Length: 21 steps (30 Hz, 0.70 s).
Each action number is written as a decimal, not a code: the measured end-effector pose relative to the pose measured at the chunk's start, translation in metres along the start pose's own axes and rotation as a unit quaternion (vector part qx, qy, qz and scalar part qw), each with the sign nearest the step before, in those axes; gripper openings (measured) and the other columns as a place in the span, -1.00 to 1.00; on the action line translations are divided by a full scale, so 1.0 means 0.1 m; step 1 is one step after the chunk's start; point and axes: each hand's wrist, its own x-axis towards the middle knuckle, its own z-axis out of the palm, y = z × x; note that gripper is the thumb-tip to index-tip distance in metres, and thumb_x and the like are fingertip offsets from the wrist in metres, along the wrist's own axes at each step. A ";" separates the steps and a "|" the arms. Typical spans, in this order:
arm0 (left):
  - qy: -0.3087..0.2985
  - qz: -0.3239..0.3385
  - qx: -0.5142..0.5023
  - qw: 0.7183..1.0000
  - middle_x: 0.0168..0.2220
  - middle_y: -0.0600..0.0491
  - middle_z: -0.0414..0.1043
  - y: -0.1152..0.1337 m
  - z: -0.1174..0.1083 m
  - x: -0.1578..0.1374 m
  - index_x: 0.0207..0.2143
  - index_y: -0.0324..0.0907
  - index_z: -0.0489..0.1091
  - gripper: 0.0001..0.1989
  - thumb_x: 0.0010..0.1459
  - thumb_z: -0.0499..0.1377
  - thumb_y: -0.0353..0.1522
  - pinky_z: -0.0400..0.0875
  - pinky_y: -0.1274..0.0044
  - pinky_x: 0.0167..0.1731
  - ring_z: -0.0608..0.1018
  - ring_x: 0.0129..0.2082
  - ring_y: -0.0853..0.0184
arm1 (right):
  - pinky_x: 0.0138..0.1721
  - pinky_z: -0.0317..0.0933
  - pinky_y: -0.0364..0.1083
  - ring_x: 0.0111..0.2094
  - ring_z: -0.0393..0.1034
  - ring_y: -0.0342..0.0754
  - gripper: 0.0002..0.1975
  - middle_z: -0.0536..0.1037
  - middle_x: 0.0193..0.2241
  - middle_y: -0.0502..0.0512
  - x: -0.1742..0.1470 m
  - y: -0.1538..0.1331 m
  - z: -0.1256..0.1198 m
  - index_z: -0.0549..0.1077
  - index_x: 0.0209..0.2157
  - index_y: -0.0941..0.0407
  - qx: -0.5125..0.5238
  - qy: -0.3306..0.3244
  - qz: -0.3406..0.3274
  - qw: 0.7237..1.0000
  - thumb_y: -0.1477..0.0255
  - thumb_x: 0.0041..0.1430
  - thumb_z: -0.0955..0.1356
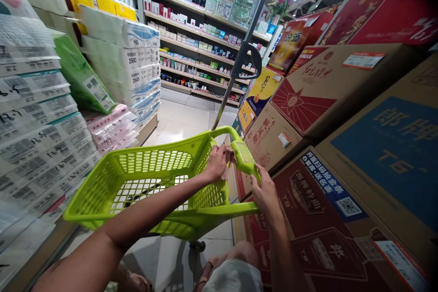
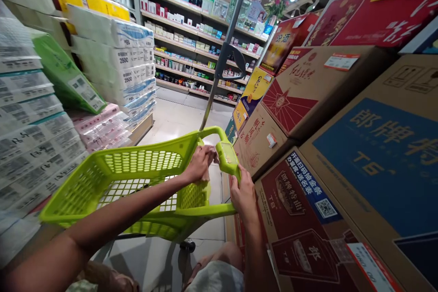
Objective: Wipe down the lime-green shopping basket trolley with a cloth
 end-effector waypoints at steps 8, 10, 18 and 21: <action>-0.031 -0.025 0.004 0.999 0.05 -0.13 0.23 0.25 0.33 -0.06 0.09 -0.10 0.23 -0.78 0.43 0.02 -0.34 0.56 0.29 -0.11 0.48 -0.20 0.25 | 0.18 0.35 0.10 0.12 0.48 0.14 -0.48 0.57 0.08 0.33 -0.01 -0.03 0.00 0.44 0.21 0.16 -0.011 0.002 0.006 1.000 0.33 0.29 0.21; -0.019 -0.011 0.004 1.000 0.05 -0.12 0.23 0.26 0.33 -0.01 0.07 -0.08 0.24 -0.79 0.46 -0.05 -0.34 0.57 0.32 -0.12 0.49 -0.18 0.24 | 0.22 0.32 0.11 0.15 0.46 0.15 -0.48 0.56 0.10 0.34 -0.01 -0.04 0.00 0.43 0.21 0.18 -0.009 0.001 0.008 1.000 0.34 0.30 0.20; 0.048 -0.147 -0.041 0.987 0.00 -0.13 0.34 0.13 0.26 0.91 0.02 -0.09 0.40 -0.75 0.46 -0.02 -0.31 0.53 0.35 -0.07 0.53 -0.15 0.22 | 0.22 0.31 0.14 0.13 0.46 0.18 -0.46 0.55 0.09 0.36 0.01 -0.15 0.00 0.41 0.24 0.21 -0.007 -0.003 0.025 1.000 0.39 0.28 0.20; 0.031 -0.107 -0.068 0.991 -0.04 -0.11 0.43 0.00 0.28 1.04 -0.02 -0.12 0.46 -0.76 0.44 0.01 -0.33 0.52 0.41 -0.13 0.54 -0.22 0.27 | 0.25 0.28 0.13 0.14 0.45 0.18 -0.47 0.56 0.09 0.35 0.03 -0.19 0.01 0.42 0.23 0.19 -0.006 0.004 0.025 1.000 0.40 0.28 0.20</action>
